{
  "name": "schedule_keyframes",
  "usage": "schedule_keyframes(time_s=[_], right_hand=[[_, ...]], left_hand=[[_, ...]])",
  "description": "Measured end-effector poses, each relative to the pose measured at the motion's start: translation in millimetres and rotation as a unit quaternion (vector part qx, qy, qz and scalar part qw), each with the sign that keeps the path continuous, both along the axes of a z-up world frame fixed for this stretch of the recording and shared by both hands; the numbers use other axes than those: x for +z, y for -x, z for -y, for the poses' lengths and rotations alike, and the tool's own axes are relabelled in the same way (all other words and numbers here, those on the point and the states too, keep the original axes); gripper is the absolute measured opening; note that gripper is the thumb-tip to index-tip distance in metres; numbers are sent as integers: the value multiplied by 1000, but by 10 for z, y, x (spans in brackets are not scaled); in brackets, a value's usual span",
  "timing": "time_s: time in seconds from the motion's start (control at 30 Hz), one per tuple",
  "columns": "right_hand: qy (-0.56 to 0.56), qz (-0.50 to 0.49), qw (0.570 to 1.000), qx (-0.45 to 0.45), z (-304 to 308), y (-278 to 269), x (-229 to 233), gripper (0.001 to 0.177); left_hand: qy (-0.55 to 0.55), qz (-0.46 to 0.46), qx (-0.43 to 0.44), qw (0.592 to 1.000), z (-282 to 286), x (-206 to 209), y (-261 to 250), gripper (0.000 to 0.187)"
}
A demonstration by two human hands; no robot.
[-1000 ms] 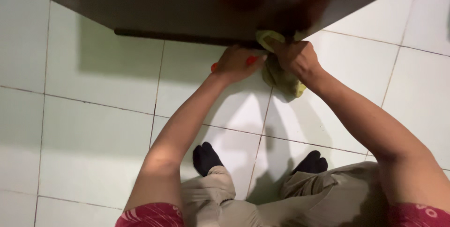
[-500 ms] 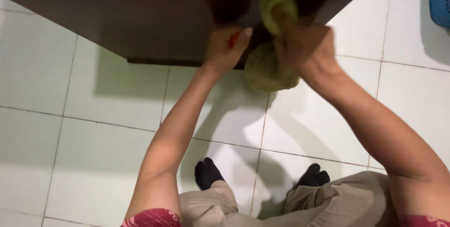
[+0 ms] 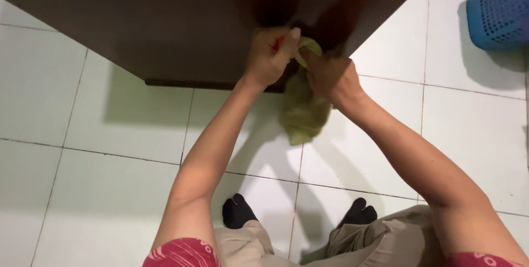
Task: The person cleans a wooden desk by wiping its sides and surfaces with a cloth.
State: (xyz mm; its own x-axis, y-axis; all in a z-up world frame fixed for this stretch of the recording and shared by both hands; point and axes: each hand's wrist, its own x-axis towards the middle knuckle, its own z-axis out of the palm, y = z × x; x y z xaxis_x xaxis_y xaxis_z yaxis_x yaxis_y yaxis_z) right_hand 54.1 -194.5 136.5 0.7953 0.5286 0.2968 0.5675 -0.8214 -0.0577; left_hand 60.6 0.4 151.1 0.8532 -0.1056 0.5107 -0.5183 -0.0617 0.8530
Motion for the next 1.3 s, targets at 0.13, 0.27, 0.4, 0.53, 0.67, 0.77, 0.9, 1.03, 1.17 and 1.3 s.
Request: schedule_keyframes(time_s=[0.13, 0.27, 0.4, 0.53, 0.67, 0.77, 0.9, 1.03, 1.17, 1.3], right_hand=[[-9, 14, 1000, 10, 74, 0, 153, 38], [-14, -12, 1000, -9, 51, 60, 390, 54], [-48, 55, 997, -3, 46, 67, 533, 64], [-54, 7, 997, -45, 159, 24, 717, 68], [-64, 87, 993, -42, 243, 19, 852, 70], [-70, 118, 990, -44, 265, 2, 959, 72], [-105, 164, 979, -57, 270, -55, 1212, 40], [-193, 168, 966, -26, 275, -40, 1497, 19], [-138, 100, 979, -108, 127, 6, 1430, 29], [-75, 112, 982, -129, -160, 5, 1252, 29]], left_hand=[[6, 14, 12, 1000, -5, 2, 24, 49], [-45, 119, 66, 990, 1, 228, 70, 50], [73, 58, 27, 995, 123, 443, 130, 50], [71, 91, 23, 993, 104, 567, 158, 49], [44, 129, 55, 989, 101, 676, 179, 49], [94, 130, 47, 986, 90, 784, 178, 48], [103, 143, 47, 983, 70, 881, 189, 48], [90, 120, 29, 988, 20, 960, 262, 46], [78, 143, 43, 986, 26, 978, 250, 46], [65, 158, 3, 985, -98, 1035, 224, 44]])
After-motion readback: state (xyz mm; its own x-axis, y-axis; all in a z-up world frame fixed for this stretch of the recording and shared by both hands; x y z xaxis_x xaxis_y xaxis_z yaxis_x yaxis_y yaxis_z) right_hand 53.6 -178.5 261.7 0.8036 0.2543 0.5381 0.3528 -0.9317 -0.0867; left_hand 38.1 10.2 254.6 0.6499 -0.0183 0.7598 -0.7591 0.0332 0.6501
